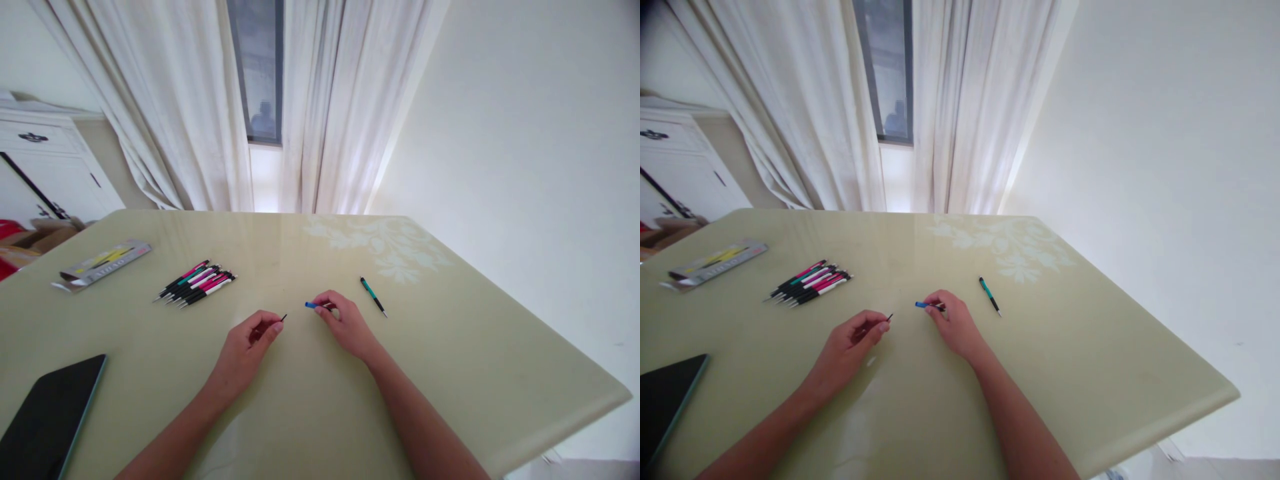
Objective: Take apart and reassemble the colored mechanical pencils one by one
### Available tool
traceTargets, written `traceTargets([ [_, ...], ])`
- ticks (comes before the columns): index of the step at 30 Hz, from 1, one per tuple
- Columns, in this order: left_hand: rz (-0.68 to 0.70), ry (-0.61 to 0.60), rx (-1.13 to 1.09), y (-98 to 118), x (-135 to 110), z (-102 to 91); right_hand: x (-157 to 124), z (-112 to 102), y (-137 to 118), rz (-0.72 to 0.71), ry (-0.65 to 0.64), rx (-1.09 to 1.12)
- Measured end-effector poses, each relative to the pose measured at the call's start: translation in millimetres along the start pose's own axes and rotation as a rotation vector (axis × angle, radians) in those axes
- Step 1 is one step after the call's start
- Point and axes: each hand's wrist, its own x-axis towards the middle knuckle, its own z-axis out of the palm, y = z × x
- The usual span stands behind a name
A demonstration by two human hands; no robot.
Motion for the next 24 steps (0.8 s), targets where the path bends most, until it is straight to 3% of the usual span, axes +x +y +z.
traceTargets([
  [5, 0.036, -0.037, 0.085, 0, -2, 0.7, -6, 5, -26, -0.143, -0.049, 0.068],
  [12, 0.177, 0.015, 0.2, 0, -1, -0.8, -7, 1, -26, -0.258, -0.061, -0.019],
  [17, 0.164, 0.047, 0.114, -1, -5, 2.0, -10, 11, -31, -0.249, -0.16, 0.003],
  [24, 0.106, 0.039, -0.089, -1, 0, -2.8, -11, 17, -34, -0.149, -0.047, 0.168],
])
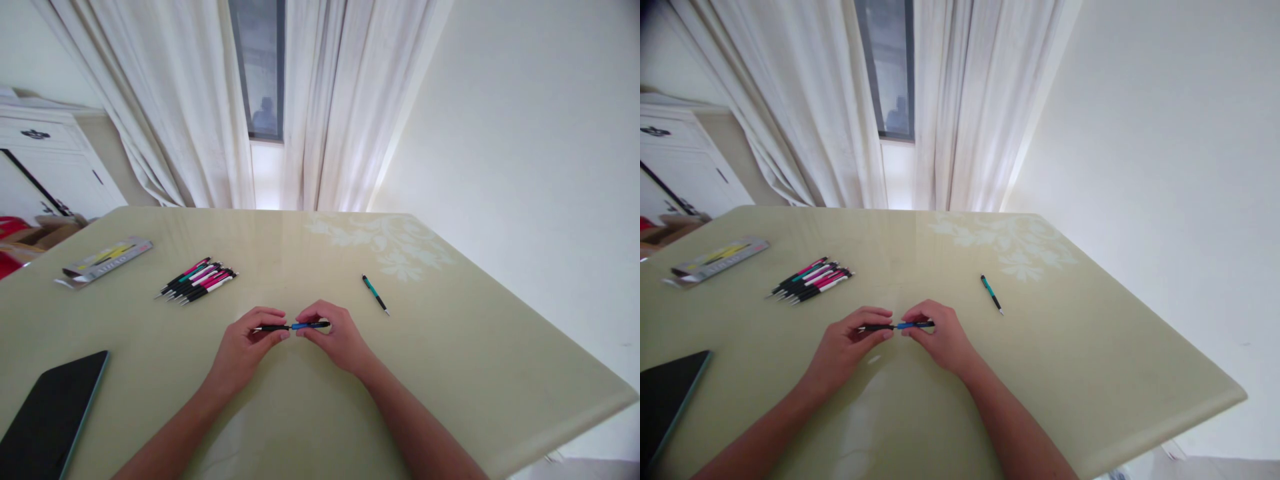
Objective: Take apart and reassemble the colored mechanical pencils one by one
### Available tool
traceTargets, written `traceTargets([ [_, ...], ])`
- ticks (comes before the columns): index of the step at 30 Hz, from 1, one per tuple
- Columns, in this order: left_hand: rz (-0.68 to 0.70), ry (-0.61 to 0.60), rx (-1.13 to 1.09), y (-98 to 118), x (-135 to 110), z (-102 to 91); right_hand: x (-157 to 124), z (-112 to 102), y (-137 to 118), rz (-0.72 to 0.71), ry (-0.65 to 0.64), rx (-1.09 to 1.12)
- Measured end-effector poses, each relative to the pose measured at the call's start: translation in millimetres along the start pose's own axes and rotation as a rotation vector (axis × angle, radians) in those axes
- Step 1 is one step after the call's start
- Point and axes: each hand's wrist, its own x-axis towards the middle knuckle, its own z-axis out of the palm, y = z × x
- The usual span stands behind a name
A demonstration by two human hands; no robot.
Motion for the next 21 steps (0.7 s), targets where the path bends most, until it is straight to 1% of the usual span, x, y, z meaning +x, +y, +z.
traceTargets([
  [2, -0.043, -0.022, 0.003, -0.3, 0.6, -1.2, -0.3, -0.1, -1.0, 0.022, 0.01, 0.018],
  [5, -0.106, -0.073, 0.032, -0.4, -0.4, -1.5, -0.5, 0.5, -1.5, 0.02, -0.011, -0.007],
  [9, -0.072, -0.127, 0.029, -1.6, -0.9, -1.1, 0.0, 0.7, -0.7, 0.033, -0.002, -0.037],
  [12, -0.059, -0.12, 0.008, -2.1, -0.3, -1.5, 0.2, -0.5, -1.4, 0.058, 0.033, -0.002],
  [18, -0.006, -0.111, 0.035, 1.6, -0.5, -3.4, 0.3, -1.2, -5.2, 0.127, -0.019, 0.067],
  [21, -0.025, -0.101, 0.017, 2.4, -0.7, -2.7, 0.4, -0.4, -5.4, 0.118, -0.005, 0.048],
])
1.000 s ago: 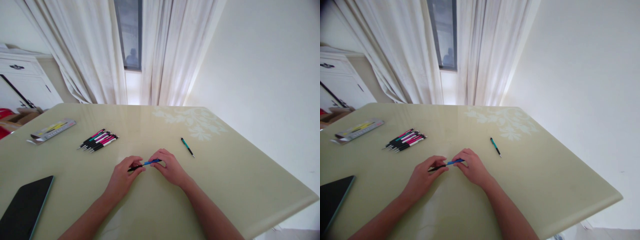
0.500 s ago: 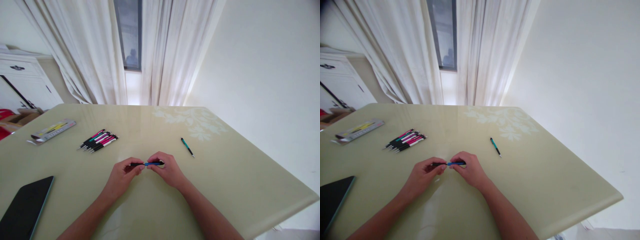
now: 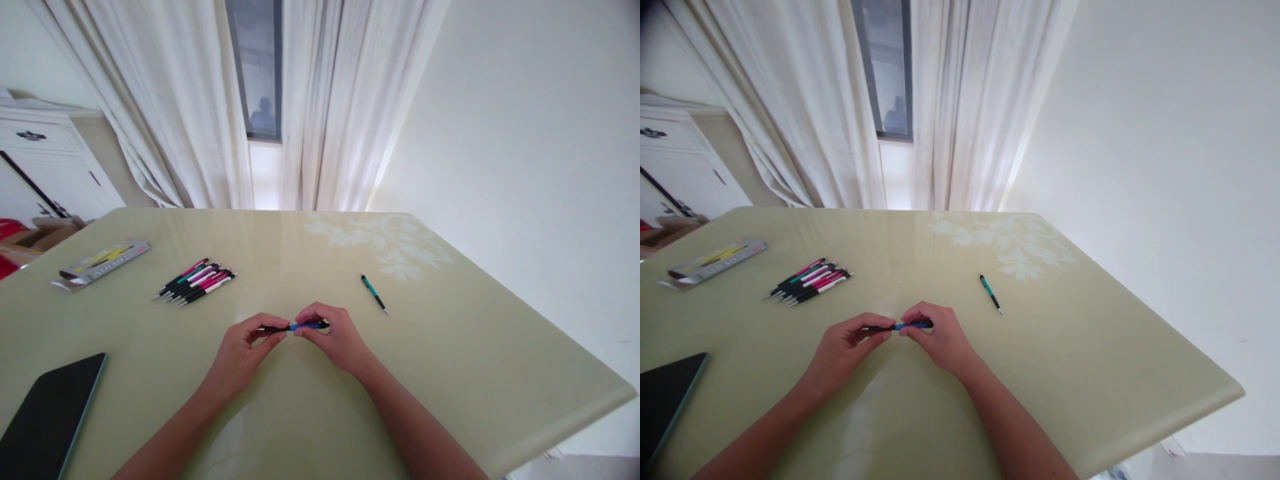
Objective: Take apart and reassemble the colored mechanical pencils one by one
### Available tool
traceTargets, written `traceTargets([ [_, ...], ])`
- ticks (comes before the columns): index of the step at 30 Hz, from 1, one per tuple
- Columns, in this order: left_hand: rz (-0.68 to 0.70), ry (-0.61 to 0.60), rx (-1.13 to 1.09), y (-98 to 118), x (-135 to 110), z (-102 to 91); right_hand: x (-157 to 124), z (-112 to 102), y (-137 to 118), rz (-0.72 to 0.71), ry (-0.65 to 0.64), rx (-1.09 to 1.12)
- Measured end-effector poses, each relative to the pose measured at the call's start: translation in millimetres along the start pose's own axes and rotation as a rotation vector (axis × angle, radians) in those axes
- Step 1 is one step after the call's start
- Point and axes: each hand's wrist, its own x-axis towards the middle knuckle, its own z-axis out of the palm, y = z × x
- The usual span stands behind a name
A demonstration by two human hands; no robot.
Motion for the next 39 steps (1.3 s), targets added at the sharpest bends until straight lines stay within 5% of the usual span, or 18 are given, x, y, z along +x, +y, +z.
traceTargets([
  [4, -0.025, -0.01, 0.011, 1, 0, 0.5, 0, 0, 2, -0.017, 0.012, 0.012],
  [16, 0.206, 0.046, 0.228, 6, -5, -1.0, 0, 0, 3, 0.139, -0.103, 0.155],
  [22, 0.263, -0.022, 0.327, 7, -5, 2.7, 0, -1, 4, 0.042, -0.065, 0.031],
  [32, 0.024, -0.116, 0.24, 10, -4, 3.1, -1, 2, 13, -0.196, 0.028, -0.086],
  [39, 0.033, -0.076, 0.136, 1, -1, 4.2, -1, -2, 11, -0.159, -0.003, -0.131],
])
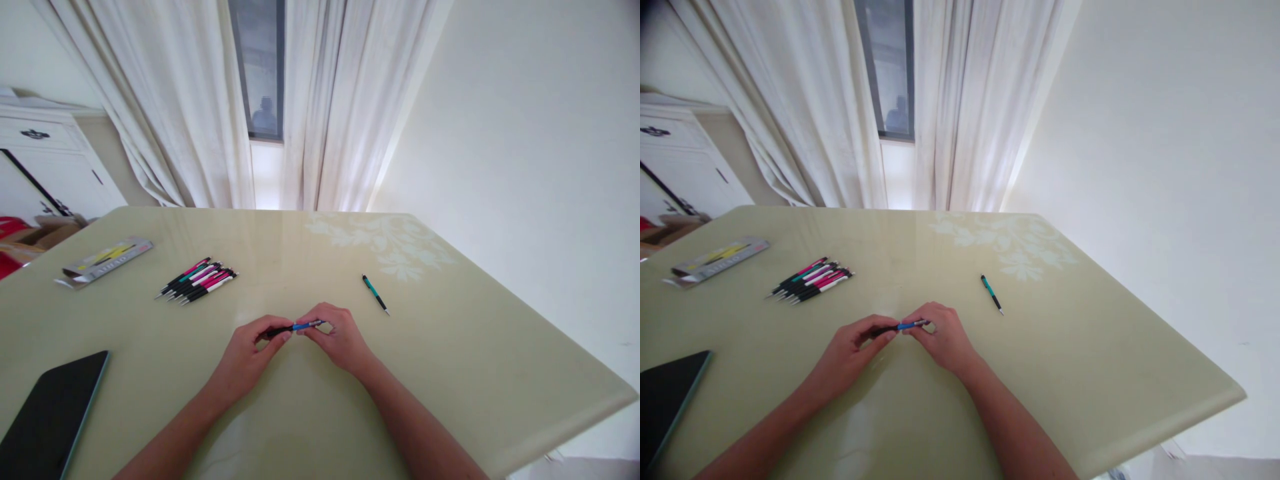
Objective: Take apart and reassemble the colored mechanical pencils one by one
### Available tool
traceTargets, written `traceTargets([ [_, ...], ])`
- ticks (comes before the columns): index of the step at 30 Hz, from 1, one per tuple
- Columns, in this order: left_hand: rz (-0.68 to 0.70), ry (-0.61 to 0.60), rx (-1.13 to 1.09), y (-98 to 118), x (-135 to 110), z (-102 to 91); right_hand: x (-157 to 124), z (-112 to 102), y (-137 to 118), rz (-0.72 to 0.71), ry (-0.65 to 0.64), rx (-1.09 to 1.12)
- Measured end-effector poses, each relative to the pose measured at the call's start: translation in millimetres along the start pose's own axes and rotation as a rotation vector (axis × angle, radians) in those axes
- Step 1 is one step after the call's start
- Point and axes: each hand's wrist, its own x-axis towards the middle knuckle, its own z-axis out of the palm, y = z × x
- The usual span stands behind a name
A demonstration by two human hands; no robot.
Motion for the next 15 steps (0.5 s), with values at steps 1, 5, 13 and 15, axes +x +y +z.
traceTargets([
  [1, 0.013, 0.01, 0.006, -0.5, -0.3, -0.3, -0.1, -0.3, -1.4, 0.006, -0.001, -0.002],
  [5, 0.108, 0.083, 0.083, -0.2, -3.0, -1.9, -0.6, -0.6, -6.5, 0.056, -0.05, -0.005],
  [13, 0.248, 0.078, 0.212, 1.1, -7.3, -0.5, -1.0, 2.0, -4.3, 0.179, -0.188, -0.101],
  [15, 0.209, 0.089, 0.203, 3.3, -6.6, 0.1, -0.7, 2.1, -4.4, 0.192, -0.195, -0.109],
])
